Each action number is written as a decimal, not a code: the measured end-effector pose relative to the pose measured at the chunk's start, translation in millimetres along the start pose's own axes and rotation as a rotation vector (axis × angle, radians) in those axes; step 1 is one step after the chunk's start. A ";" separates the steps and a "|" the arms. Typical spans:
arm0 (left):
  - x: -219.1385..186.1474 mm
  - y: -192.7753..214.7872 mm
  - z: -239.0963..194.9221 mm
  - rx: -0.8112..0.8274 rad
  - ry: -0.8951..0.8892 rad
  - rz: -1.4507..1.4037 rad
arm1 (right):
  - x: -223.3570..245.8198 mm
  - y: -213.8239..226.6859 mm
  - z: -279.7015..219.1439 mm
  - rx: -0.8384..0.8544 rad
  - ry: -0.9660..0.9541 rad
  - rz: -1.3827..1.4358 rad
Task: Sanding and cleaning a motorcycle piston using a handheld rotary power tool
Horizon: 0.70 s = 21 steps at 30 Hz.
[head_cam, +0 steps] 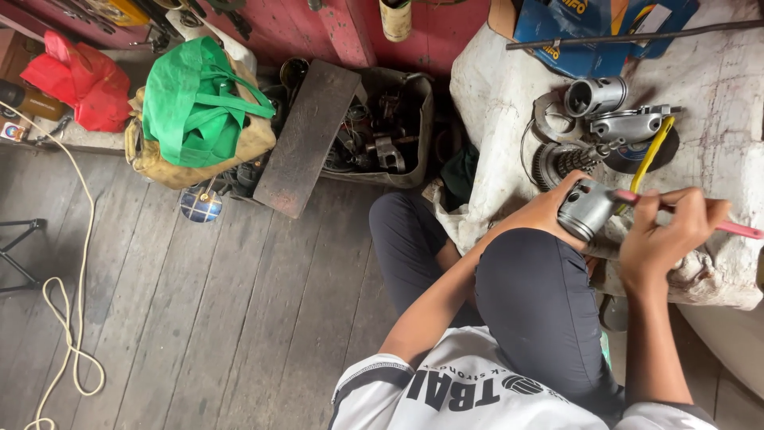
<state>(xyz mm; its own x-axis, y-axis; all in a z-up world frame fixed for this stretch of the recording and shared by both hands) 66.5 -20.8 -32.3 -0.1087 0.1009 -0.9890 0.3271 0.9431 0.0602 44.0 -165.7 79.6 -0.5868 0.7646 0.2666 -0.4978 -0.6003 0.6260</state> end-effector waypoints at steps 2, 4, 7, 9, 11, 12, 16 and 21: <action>-7.3 2.7 -6.9 -0.011 -0.001 -0.004 | -2.3 -15.2 -11.1 0.018 -0.022 0.048; -33.1 6.6 -20.6 -0.009 0.005 -0.060 | 9.3 -10.5 -11.1 0.039 0.025 0.070; -37.7 5.6 -28.6 0.002 0.016 -0.129 | 6.4 -3.4 -1.0 0.047 0.048 0.063; -29.7 2.6 -27.6 0.012 0.015 -0.141 | -1.2 -2.8 -0.4 0.029 0.031 0.033; -25.7 4.0 -19.7 0.035 -0.008 -0.164 | -9.1 -11.3 -3.2 0.005 -0.014 0.027; -24.4 5.6 -17.6 0.033 -0.010 -0.162 | 7.5 -7.8 -2.6 0.003 -0.011 0.029; -27.3 6.5 -16.4 0.043 0.008 -0.167 | 27.1 -15.7 -12.0 0.065 0.071 0.117; -8.7 3.0 -7.1 -0.006 0.006 -0.032 | 8.7 -10.4 0.8 0.028 0.031 0.090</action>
<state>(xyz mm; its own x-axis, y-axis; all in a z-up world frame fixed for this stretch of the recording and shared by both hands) 61.7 -16.5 -22.6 -0.1243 0.0724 -0.9896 0.3177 0.9477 0.0295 44.6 -152.6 75.9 -0.6481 0.7000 0.2998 -0.4246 -0.6590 0.6208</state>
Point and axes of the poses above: each hand's wrist, its own z-axis towards the middle knuckle, its own y-axis out of the back of the hand, x = y × z, the point moved 7 cm from there along z, towards the middle knuckle, and after that the axes turned 8 degrees about y, right-handed, at the moved point
